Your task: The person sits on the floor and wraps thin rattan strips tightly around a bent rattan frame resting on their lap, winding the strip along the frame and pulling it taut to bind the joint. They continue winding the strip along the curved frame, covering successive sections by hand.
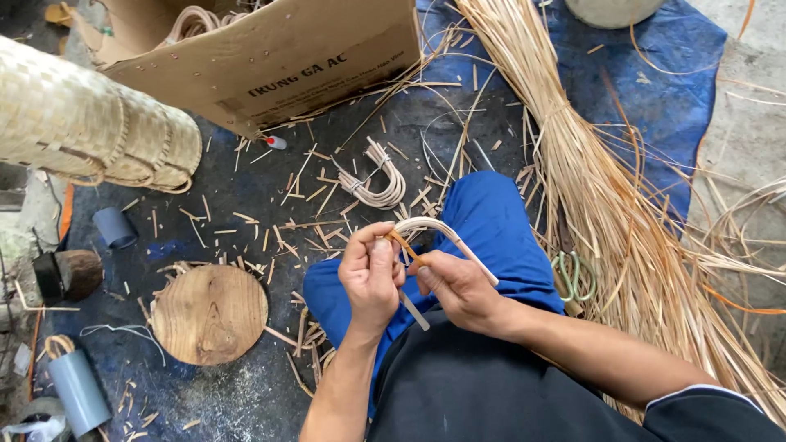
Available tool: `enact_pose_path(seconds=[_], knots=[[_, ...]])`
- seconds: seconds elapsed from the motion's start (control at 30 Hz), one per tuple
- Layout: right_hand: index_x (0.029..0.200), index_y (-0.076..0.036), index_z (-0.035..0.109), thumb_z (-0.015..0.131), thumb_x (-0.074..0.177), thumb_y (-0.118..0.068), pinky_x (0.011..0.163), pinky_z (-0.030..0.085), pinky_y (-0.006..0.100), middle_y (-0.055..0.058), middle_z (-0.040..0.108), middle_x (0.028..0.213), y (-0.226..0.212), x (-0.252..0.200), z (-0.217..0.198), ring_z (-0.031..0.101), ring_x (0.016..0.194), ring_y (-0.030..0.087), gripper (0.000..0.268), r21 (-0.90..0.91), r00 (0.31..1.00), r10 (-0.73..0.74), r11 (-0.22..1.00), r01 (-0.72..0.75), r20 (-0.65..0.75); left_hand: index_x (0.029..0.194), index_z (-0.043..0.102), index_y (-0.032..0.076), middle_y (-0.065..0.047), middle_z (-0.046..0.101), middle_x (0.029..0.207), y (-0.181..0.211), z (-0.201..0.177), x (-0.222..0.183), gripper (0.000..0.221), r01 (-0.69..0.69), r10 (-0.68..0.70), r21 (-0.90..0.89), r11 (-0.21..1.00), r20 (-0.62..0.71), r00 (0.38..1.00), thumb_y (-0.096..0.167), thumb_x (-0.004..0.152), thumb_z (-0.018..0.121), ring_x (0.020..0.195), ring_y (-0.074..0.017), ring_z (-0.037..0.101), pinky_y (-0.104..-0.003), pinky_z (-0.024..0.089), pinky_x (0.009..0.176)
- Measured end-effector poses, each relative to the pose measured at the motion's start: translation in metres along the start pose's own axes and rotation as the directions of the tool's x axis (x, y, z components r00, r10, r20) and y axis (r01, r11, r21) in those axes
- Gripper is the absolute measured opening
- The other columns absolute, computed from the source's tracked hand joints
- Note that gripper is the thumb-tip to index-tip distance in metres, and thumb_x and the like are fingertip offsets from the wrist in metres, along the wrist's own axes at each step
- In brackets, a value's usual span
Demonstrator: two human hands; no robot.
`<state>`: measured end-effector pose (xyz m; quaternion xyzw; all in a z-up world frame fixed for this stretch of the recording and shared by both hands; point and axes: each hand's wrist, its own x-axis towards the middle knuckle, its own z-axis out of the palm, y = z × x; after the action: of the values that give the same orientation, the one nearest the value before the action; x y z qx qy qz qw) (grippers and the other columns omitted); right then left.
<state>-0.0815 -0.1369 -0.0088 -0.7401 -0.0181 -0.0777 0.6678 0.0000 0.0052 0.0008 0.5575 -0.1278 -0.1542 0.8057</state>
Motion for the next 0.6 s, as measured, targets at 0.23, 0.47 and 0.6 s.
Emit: enact_pose_path(seconds=[0.23,0.47,0.6], knots=[[0.103,-0.003,0.067,0.061,0.099,0.000,0.064,0.050,0.035,0.008,0.062,0.077,0.029,0.019,-0.010,0.063,0.072,0.022,0.008,-0.250,0.964,-0.259,0.931,0.267,0.065,0.124,0.060,0.003,-0.006,0.055,0.085,0.002,-0.005,-0.003,0.018,0.037,-0.031,-0.265,0.964,0.026,0.999,0.004,0.108,0.051,0.058,-0.0026,0.036,-0.019,0.030,0.048],[0.108,0.001,0.065,0.064,0.089,0.010,0.071,0.055,0.035,0.012,0.067,0.091,0.054,0.050,-0.015,0.065,0.083,0.026,0.021,-0.273,0.777,-0.630,0.744,0.610,0.020,0.124,0.059,0.002,-0.007,0.053,0.083,0.005,-0.004,-0.006,0.017,0.088,-0.060,-0.356,0.930,0.087,0.994,0.004,0.110,0.050,0.058,-0.0042,0.035,-0.020,0.030,0.048],[0.115,0.003,0.061,0.055,0.097,0.008,0.071,0.055,0.033,0.015,0.063,0.099,0.043,0.045,-0.021,0.060,0.079,0.022,0.019,0.198,0.909,-0.387,0.913,0.356,0.153,0.122,0.059,0.002,-0.006,0.052,0.080,0.011,-0.007,-0.008,0.017,0.124,-0.110,-0.330,0.936,0.062,0.992,0.006,0.108,0.050,0.057,-0.0039,0.034,-0.021,0.030,0.047]])
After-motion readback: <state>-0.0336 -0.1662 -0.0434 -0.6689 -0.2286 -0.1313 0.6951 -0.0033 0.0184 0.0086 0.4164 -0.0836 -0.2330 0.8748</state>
